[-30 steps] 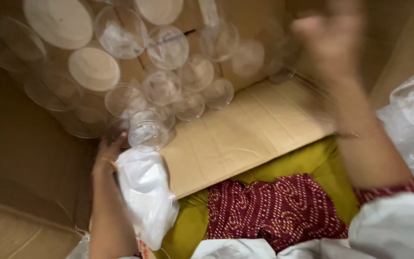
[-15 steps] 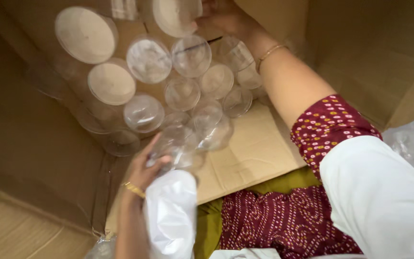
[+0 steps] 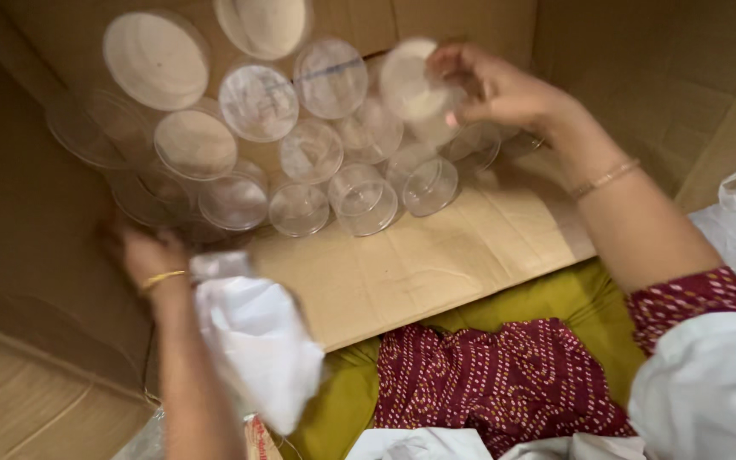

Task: The person sits on the floor in front of a large cardboard box filled with clear plastic cups and packs the cups into small clear plastic bags one at a time, opening each bag, inserting cups, and setting filled bags aside.

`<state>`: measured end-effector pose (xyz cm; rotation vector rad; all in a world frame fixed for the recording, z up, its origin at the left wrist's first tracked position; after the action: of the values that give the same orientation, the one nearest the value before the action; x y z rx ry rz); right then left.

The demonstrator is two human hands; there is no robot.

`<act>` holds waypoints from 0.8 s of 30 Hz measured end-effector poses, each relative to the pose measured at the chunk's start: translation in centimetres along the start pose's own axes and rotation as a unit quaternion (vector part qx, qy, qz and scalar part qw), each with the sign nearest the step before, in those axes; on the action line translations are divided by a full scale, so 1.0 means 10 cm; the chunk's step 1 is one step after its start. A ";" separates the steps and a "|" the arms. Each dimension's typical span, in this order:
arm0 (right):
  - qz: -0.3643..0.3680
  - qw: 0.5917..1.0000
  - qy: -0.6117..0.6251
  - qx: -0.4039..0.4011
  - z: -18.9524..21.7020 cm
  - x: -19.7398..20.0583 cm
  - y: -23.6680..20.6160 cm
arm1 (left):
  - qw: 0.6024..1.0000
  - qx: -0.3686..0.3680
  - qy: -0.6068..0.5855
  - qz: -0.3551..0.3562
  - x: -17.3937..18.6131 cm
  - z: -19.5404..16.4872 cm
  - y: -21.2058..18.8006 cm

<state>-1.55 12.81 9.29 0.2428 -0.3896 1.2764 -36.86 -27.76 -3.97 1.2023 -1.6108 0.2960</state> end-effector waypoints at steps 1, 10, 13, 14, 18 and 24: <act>0.041 0.996 -0.062 -0.041 0.03 -0.03 -0.04 | 0.993 -0.106 0.046 -0.019 0.09 0.05 0.07; -0.082 0.958 -0.273 0.039 0.10 -0.17 0.71 | 0.852 0.245 -0.376 0.270 -0.01 0.00 0.53; -0.122 0.955 -0.240 0.124 0.12 -0.36 1.35 | 0.835 0.175 -0.481 0.202 0.07 -0.09 0.54; -0.106 0.899 -0.368 0.213 0.16 -0.45 1.45 | 0.841 0.197 -0.469 0.185 0.06 -0.09 0.50; -0.127 0.987 -0.066 0.079 0.05 -0.57 1.49 | 0.907 0.151 -0.370 0.136 0.29 -0.01 0.30; -0.018 0.992 -0.114 0.055 0.14 -0.28 0.94 | 0.936 -0.021 -0.304 0.175 0.55 -0.32 -0.03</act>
<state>-11.46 12.46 9.04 0.4899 -0.5084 1.2386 -34.41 -28.73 1.82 1.0205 -2.3675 0.1094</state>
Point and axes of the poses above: each hand's wrist, its own y-axis towards the middle knuckle, its own x-axis out of the back of the hand, z = x × y, the point moved 2 cm from there along y, towards the middle knuckle, and after that the axes turned 4 degrees about z, right-handed, at the moved point
